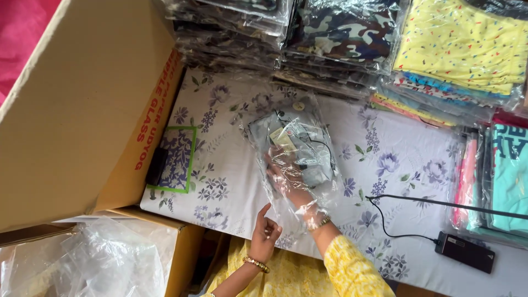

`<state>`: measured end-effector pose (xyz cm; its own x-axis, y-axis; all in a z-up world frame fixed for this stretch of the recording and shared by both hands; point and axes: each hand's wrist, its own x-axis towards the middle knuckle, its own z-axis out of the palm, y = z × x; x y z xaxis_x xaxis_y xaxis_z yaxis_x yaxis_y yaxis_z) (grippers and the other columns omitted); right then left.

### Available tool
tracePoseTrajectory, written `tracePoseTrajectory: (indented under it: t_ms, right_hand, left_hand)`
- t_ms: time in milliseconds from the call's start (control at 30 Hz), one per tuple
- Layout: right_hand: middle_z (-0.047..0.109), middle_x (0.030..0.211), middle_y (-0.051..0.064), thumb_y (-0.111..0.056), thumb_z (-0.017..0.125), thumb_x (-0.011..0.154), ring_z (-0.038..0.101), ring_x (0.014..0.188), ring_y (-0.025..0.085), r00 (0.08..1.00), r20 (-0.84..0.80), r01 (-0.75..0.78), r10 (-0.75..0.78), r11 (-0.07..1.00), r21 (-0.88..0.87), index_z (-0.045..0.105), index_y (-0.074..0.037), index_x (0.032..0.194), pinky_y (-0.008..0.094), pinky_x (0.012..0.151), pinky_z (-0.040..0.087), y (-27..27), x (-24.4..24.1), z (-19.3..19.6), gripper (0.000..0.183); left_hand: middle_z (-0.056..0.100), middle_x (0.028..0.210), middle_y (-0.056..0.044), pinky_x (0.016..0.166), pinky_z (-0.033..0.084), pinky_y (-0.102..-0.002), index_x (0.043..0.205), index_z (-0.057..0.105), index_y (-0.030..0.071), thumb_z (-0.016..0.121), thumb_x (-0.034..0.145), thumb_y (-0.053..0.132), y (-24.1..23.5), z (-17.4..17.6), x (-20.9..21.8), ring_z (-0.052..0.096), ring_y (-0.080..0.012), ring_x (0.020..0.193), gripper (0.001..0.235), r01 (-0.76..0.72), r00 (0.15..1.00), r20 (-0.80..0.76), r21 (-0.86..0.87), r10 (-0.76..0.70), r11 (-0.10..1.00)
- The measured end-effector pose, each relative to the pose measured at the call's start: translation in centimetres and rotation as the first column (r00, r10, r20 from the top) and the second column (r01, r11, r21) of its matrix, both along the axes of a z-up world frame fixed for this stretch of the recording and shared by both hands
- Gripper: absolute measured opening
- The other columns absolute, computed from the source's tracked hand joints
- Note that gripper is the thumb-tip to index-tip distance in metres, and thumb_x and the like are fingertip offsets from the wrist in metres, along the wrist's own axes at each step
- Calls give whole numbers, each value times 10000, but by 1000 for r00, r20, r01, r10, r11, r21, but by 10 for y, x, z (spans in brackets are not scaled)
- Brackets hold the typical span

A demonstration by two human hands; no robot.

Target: The person folds shirts on a padded table, smoothing each garment flat and folding the sleeves and body into a compact square. Each folded shirt is wrapped in a clear plastic bag and placed on a stack of finished packages.

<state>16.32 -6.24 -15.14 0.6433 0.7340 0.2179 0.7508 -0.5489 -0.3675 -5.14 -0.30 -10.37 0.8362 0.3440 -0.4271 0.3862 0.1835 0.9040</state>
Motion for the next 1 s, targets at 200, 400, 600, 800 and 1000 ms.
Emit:
tracePoseTrajectory:
  t_ms: [200,400,600,800,1000]
  right_hand:
    - [491,1530,117,-320,608,982,407,1450,325,931,-363,21,21,994,111,524,-125,1471,617,1229,165,36,4,-20,533]
    - [364,1660,141,-257,616,969,322,1510,363,983,-62,-161,171,977,141,574,-164,1369,578,1248,248,52,19,-48,413]
    - [285,1659,139,-297,683,798,310,1510,349,990,-115,-85,81,996,-28,548,-219,1437,562,1169,258,71,19,13,658]
    - [289,1645,131,-246,690,820,315,1497,320,970,-175,155,-168,984,-88,337,-130,1610,576,1167,272,86,4,-62,873]
    - [379,1615,140,-143,643,889,311,1510,363,999,28,-49,46,991,127,332,-160,1564,563,1182,325,88,18,-39,744]
  left_hand:
    - [545,846,4,708,462,-225,1554,338,128,665,902,-2,16,10,9,497,-73,743,741,-43,998,36,-1,43,999]
    - [544,831,-7,682,476,-231,1562,313,139,628,913,5,22,5,1,499,-81,694,733,-112,993,-42,-44,110,993]
    - [554,851,-20,677,472,-237,1568,308,117,624,930,13,24,-17,-4,510,-80,701,719,-90,996,-3,-78,90,993]
    - [564,851,-22,665,486,-237,1556,308,124,627,932,25,27,-25,-11,527,-80,685,708,-82,996,-54,-87,78,993]
    - [553,847,-23,654,490,-257,1541,348,120,624,921,27,28,-22,-16,551,-95,690,685,-106,991,-91,-58,100,993]
